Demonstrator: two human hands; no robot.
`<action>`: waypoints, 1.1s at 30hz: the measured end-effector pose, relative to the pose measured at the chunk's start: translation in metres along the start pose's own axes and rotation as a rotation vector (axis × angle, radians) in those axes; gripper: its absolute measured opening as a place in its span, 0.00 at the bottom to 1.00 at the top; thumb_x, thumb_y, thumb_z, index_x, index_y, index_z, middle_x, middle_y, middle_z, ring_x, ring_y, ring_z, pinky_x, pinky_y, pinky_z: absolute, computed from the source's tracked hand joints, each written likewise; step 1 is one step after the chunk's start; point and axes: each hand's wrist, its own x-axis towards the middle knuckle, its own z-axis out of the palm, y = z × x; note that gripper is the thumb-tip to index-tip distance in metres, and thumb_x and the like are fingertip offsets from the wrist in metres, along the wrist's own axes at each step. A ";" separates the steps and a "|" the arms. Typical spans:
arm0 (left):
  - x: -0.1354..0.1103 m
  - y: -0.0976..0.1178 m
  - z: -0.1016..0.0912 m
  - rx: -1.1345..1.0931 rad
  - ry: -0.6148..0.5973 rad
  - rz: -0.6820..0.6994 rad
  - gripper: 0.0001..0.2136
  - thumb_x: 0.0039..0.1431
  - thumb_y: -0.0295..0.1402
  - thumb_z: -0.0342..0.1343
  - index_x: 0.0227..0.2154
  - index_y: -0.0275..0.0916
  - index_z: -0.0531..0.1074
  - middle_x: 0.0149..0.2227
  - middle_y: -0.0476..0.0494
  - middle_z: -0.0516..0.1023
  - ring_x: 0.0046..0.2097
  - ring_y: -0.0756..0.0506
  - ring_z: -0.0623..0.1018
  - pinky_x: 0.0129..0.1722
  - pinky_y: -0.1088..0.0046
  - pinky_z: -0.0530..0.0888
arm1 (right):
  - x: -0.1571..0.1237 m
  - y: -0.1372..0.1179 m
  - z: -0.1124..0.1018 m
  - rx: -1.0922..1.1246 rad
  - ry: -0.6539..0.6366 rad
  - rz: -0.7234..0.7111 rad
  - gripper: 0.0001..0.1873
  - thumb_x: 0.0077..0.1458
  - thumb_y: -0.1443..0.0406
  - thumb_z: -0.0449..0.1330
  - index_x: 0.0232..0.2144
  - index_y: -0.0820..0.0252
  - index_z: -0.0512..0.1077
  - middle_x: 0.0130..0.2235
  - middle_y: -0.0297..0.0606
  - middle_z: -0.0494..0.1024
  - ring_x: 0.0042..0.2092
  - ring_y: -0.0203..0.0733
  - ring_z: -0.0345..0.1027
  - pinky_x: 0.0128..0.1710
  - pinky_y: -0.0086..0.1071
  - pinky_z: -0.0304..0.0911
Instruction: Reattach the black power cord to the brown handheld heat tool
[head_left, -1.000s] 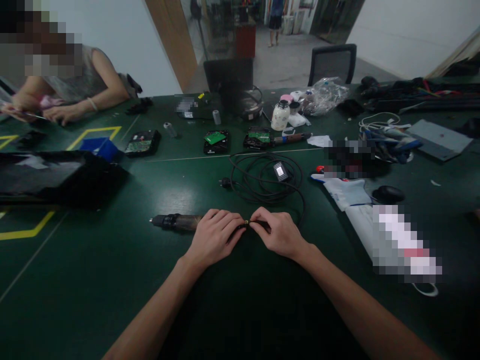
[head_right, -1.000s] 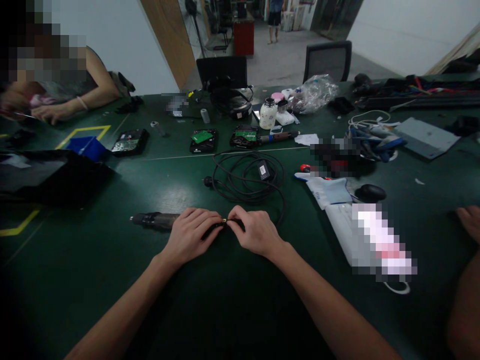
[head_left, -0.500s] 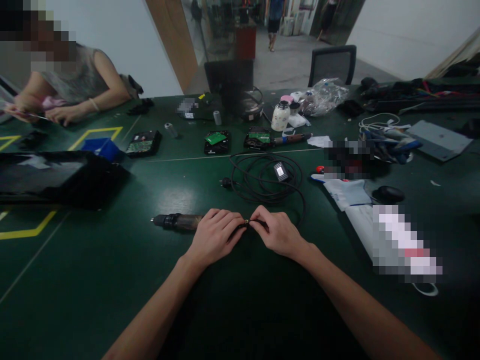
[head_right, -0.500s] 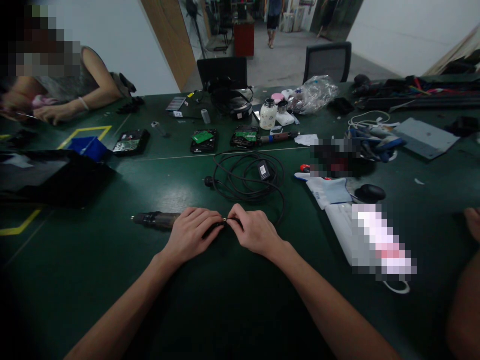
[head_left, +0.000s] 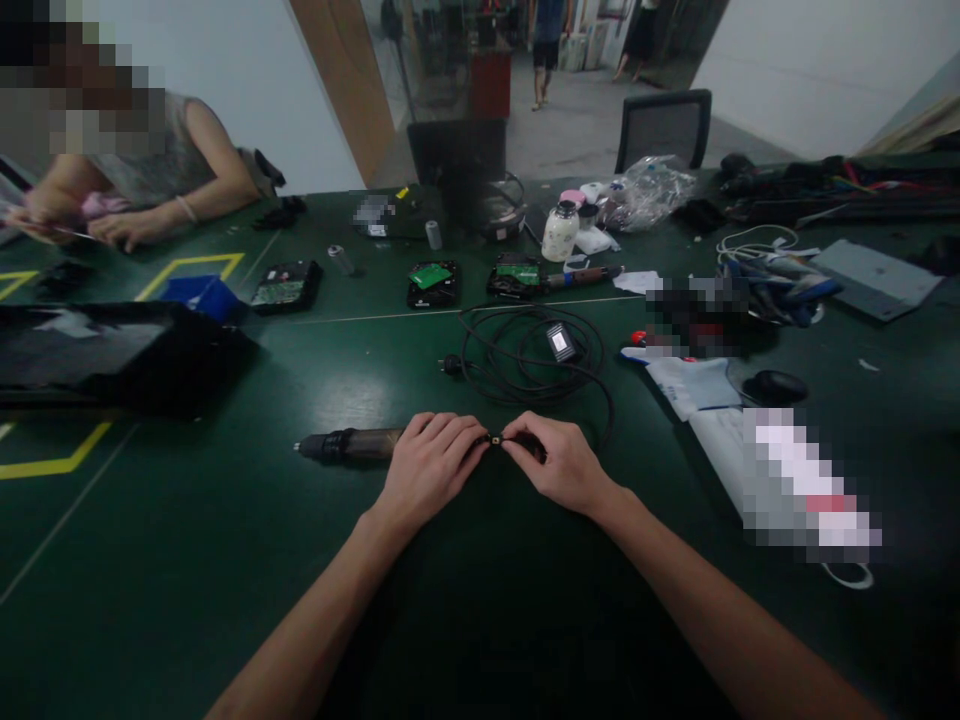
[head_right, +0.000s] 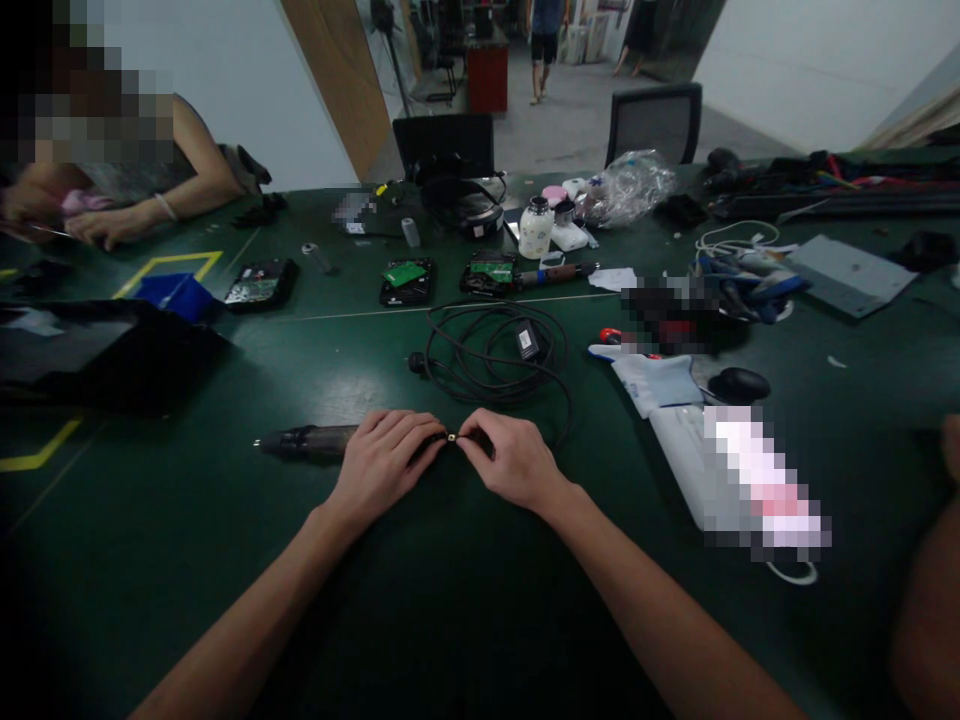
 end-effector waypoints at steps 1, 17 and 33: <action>0.001 -0.001 0.000 0.007 0.007 -0.013 0.09 0.72 0.34 0.55 0.51 0.42 0.75 0.52 0.44 0.82 0.51 0.42 0.80 0.52 0.59 0.70 | 0.000 0.001 0.001 0.004 0.019 -0.017 0.03 0.68 0.64 0.61 0.44 0.55 0.73 0.43 0.38 0.81 0.42 0.44 0.76 0.43 0.36 0.70; 0.000 -0.002 -0.005 -0.039 -0.009 0.005 0.08 0.69 0.36 0.57 0.46 0.43 0.77 0.48 0.45 0.83 0.47 0.43 0.80 0.48 0.59 0.71 | 0.003 0.000 0.002 -0.105 0.018 -0.078 0.06 0.68 0.66 0.61 0.46 0.53 0.75 0.50 0.40 0.81 0.57 0.48 0.73 0.54 0.44 0.71; -0.001 -0.003 -0.006 -0.060 -0.009 0.017 0.09 0.69 0.35 0.57 0.48 0.44 0.77 0.49 0.45 0.83 0.48 0.43 0.80 0.48 0.59 0.72 | 0.002 -0.001 0.005 -0.173 -0.023 -0.115 0.06 0.69 0.65 0.61 0.47 0.53 0.74 0.48 0.40 0.81 0.56 0.48 0.72 0.52 0.40 0.71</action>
